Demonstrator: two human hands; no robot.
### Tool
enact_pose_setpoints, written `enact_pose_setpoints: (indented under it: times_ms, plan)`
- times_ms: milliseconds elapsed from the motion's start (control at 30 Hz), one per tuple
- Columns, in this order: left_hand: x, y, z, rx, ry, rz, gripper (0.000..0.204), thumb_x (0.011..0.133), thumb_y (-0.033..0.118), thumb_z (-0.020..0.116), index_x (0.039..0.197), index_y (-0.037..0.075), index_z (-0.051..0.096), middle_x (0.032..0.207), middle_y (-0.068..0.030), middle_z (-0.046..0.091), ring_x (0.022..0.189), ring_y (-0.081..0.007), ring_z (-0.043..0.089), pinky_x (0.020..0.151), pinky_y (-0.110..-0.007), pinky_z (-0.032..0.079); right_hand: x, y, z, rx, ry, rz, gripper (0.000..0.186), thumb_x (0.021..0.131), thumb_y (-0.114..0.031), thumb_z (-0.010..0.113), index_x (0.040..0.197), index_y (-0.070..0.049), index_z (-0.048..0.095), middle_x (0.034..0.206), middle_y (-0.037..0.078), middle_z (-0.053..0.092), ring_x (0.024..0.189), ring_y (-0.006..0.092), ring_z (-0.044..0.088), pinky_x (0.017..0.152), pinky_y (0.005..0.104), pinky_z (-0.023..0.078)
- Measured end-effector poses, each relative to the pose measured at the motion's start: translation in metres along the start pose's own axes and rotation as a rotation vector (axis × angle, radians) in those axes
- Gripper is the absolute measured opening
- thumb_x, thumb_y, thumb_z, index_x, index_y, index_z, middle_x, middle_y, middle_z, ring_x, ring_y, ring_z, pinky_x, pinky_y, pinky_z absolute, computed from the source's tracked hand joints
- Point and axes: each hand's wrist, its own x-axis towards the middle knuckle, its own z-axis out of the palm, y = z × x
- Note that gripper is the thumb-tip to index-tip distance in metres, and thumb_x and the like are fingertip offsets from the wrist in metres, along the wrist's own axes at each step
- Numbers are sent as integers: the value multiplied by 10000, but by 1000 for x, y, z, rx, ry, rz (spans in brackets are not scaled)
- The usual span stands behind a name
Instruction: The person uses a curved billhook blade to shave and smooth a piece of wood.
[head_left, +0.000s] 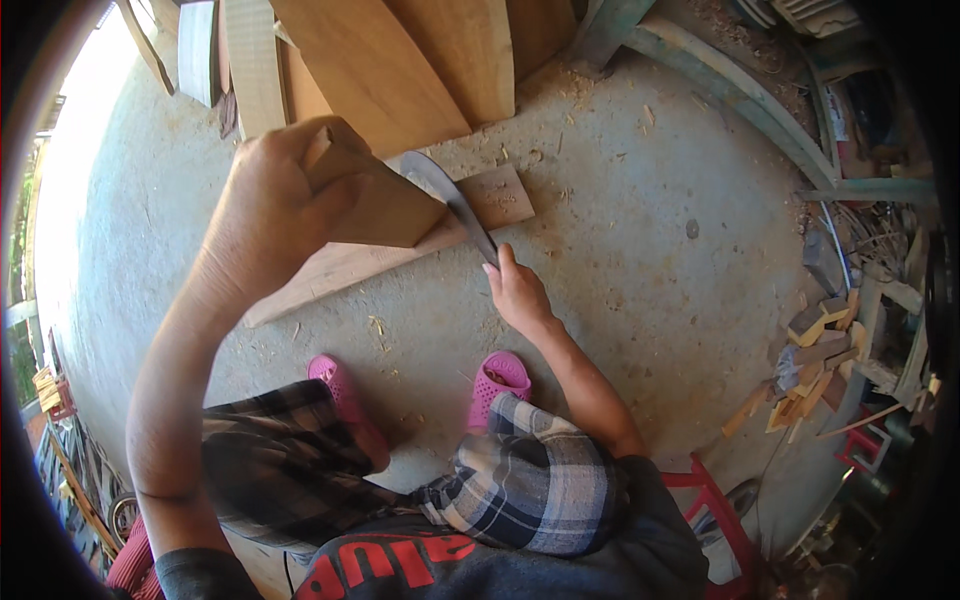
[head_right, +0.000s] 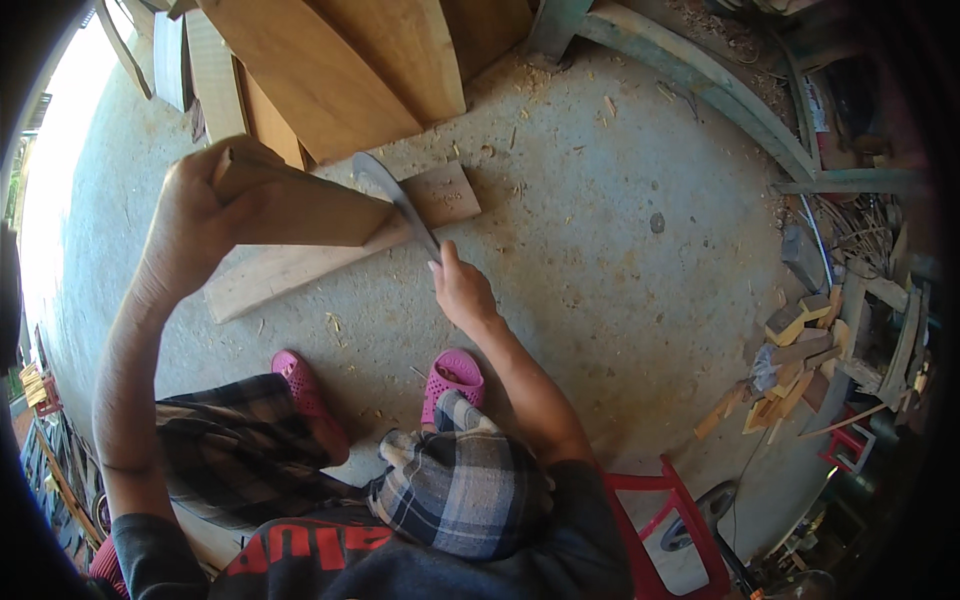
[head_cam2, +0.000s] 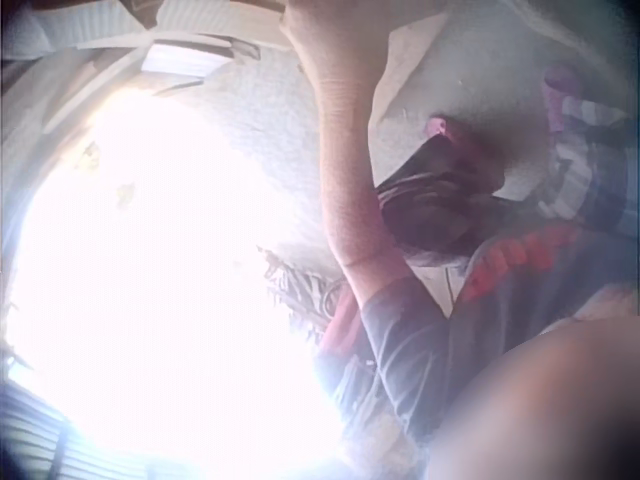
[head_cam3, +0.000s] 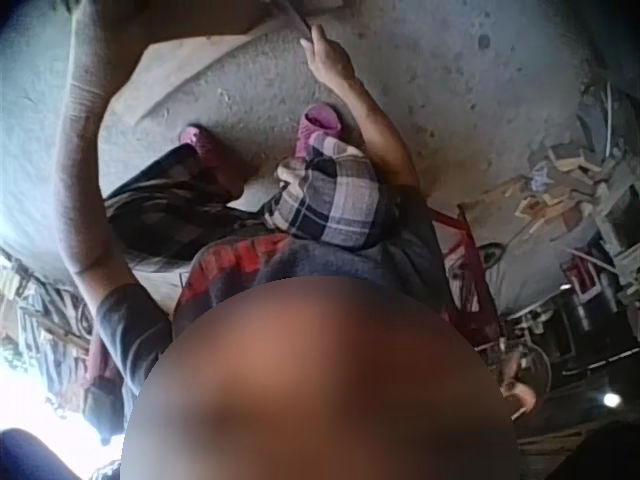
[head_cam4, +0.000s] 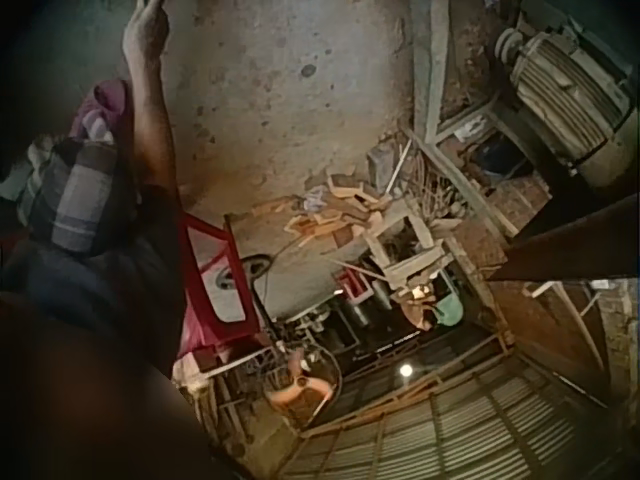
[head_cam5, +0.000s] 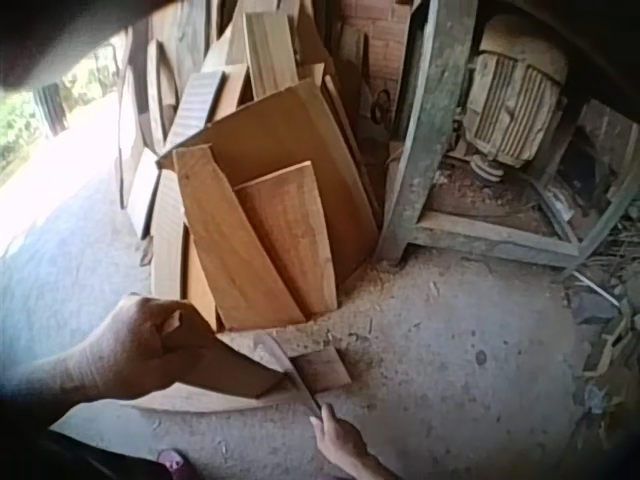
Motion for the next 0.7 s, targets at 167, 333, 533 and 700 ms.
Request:
enact_pose_setpoints:
  times_ms: [167, 333, 533, 700]
  plan:
    - [0, 0, 2, -14, 5, 23, 226, 815, 58, 616, 1027, -13, 636, 904, -99, 691, 869, -140, 651, 812, -301, 513, 1, 6, -2, -21, 10, 49, 202, 995, -221, 504, 1022, -52, 396, 691, 208, 639, 633, 430, 636, 532, 501, 489]
    - [2, -4, 2, -68, 11, 59, 224, 812, 61, 621, 1024, -12, 635, 904, -96, 691, 869, -139, 648, 819, -301, 510, -2, 9, 4, 21, 105, -28, 201, 993, -224, 509, 997, -47, 414, 643, 176, 618, 618, 404, 644, 494, 465, 491]
    - [0, 0, -3, 12, -7, -29, 216, 819, 60, 622, 1023, -9, 639, 898, -100, 688, 850, -146, 652, 809, -306, 511, -1, 8, 13, 5, -41, 108, 211, 996, -231, 501, 1031, -51, 397, 710, 232, 638, 650, 452, 619, 550, 537, 464]
    - [1, -10, 2, -104, 36, 22, 233, 817, 87, 648, 1023, -22, 641, 867, -134, 694, 828, -201, 674, 779, -328, 524, -3, 0, -1, -19, 39, 2, 193, 1008, -228, 474, 1002, -49, 402, 692, 199, 644, 621, 413, 641, 509, 490, 485]
